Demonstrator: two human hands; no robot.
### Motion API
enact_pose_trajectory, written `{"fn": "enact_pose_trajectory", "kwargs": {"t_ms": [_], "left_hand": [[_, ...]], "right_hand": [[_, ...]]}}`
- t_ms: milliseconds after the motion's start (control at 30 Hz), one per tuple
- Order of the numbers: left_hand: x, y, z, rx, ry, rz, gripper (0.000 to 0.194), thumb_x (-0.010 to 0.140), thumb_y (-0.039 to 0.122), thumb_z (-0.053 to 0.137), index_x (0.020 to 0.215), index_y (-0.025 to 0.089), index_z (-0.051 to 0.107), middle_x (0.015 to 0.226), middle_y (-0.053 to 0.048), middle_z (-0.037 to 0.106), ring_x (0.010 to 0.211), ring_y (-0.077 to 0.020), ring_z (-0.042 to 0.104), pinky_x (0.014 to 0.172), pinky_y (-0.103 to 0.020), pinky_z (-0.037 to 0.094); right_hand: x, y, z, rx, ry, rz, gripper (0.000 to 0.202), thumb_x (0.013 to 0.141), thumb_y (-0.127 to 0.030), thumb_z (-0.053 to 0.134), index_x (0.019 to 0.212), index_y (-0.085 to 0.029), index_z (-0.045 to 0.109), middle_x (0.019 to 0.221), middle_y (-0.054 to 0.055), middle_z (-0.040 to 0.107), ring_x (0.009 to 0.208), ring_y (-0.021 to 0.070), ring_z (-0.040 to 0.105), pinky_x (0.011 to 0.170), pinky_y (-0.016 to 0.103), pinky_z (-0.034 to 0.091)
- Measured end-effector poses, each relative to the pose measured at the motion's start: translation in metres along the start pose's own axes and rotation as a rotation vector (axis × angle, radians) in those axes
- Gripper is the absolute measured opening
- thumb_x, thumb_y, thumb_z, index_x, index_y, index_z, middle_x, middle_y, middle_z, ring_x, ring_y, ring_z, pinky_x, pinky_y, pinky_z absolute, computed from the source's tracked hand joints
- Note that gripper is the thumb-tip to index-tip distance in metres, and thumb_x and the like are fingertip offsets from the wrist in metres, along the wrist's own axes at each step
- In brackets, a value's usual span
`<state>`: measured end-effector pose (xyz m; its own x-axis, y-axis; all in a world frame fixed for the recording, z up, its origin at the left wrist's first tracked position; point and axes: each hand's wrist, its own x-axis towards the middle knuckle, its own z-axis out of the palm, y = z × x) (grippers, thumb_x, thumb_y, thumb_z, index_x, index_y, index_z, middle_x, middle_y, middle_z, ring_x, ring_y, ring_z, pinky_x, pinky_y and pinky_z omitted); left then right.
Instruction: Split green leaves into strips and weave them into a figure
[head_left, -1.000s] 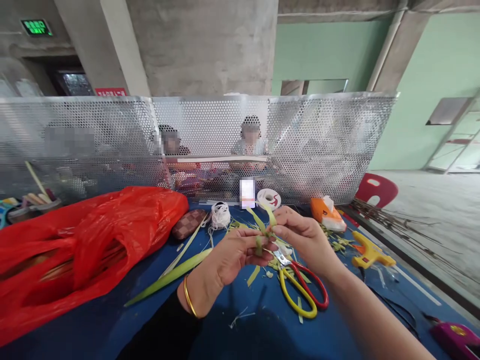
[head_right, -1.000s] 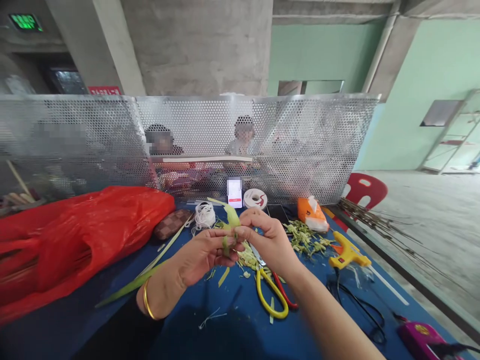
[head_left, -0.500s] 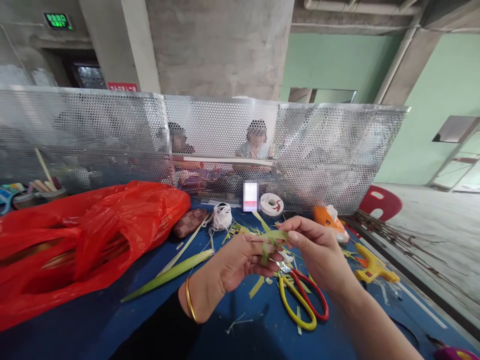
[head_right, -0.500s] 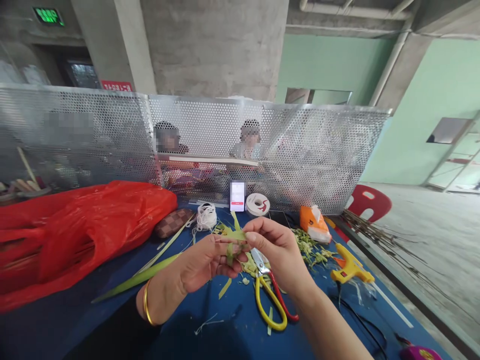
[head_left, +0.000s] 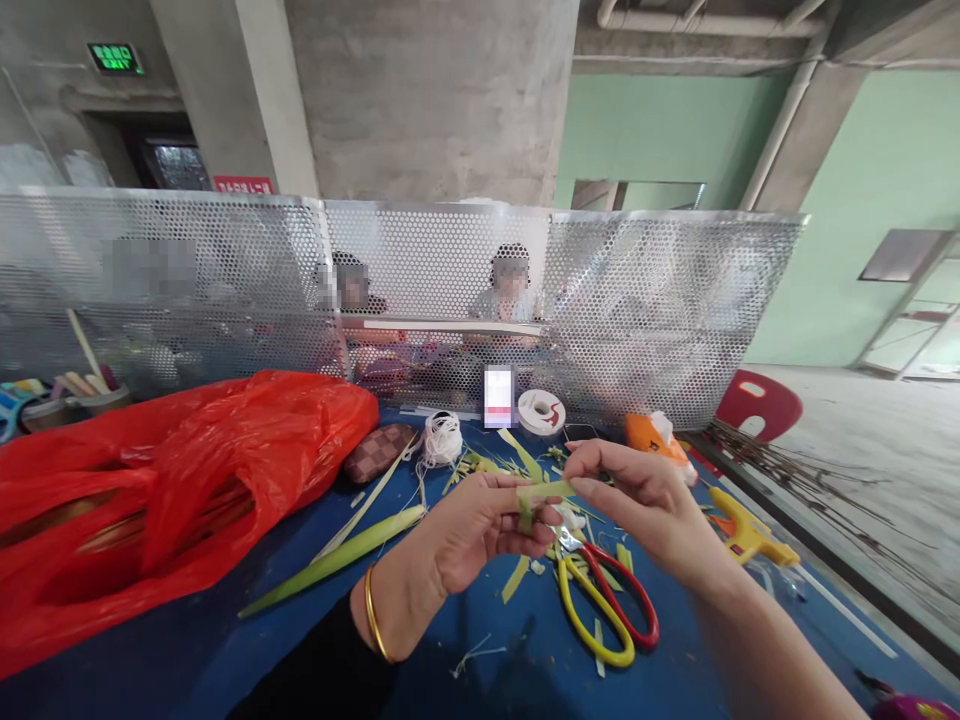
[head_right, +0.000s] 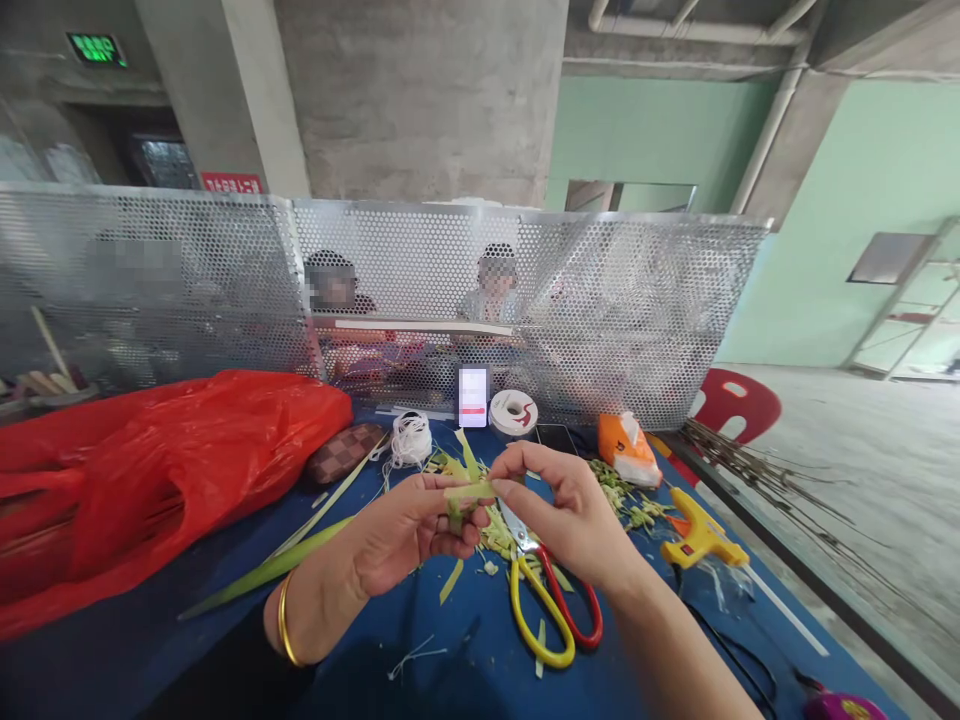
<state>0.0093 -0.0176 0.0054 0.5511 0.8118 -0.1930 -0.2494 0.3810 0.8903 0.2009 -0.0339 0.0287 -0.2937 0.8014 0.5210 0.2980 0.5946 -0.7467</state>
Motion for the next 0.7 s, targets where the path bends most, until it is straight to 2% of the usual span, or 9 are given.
{"fn": "enact_pose_trajectory", "kwargs": {"t_ms": [133, 267, 700], "left_hand": [[-0.0001, 0.0018, 0.0029, -0.023, 0.019, -0.018, 0.011, 0.079, 0.019, 0.067, 0.083, 0.01, 0.071, 0.072, -0.006, 0.068, 0.061, -0.0103, 0.064, 0.063, -0.02, 0.054], [-0.0004, 0.0029, 0.0041, -0.061, 0.039, -0.02, 0.011, 0.08, 0.017, 0.065, 0.084, 0.008, 0.071, 0.074, -0.007, 0.07, 0.059, -0.0105, 0.065, 0.059, -0.019, 0.055], [0.0005, 0.0039, 0.0016, -0.122, -0.002, -0.048, 0.018, 0.083, 0.013, 0.061, 0.092, 0.003, 0.073, 0.082, -0.012, 0.072, 0.065, -0.0128, 0.068, 0.064, -0.02, 0.059]], "right_hand": [[0.0015, 0.0046, 0.0016, -0.021, -0.02, 0.002, 0.017, 0.085, -0.033, 0.063, 0.072, -0.021, 0.064, 0.071, 0.0, 0.063, 0.07, 0.0164, 0.056, 0.069, 0.033, 0.046], [0.0023, 0.0061, -0.0009, -0.045, -0.028, 0.039, 0.022, 0.087, -0.034, 0.058, 0.07, -0.021, 0.059, 0.067, -0.001, 0.057, 0.064, 0.0145, 0.05, 0.068, 0.033, 0.045], [0.0024, 0.0082, -0.006, -0.178, -0.008, 0.034, 0.015, 0.087, -0.026, 0.055, 0.073, -0.02, 0.056, 0.069, -0.001, 0.056, 0.066, 0.0141, 0.051, 0.065, 0.03, 0.043]]}}
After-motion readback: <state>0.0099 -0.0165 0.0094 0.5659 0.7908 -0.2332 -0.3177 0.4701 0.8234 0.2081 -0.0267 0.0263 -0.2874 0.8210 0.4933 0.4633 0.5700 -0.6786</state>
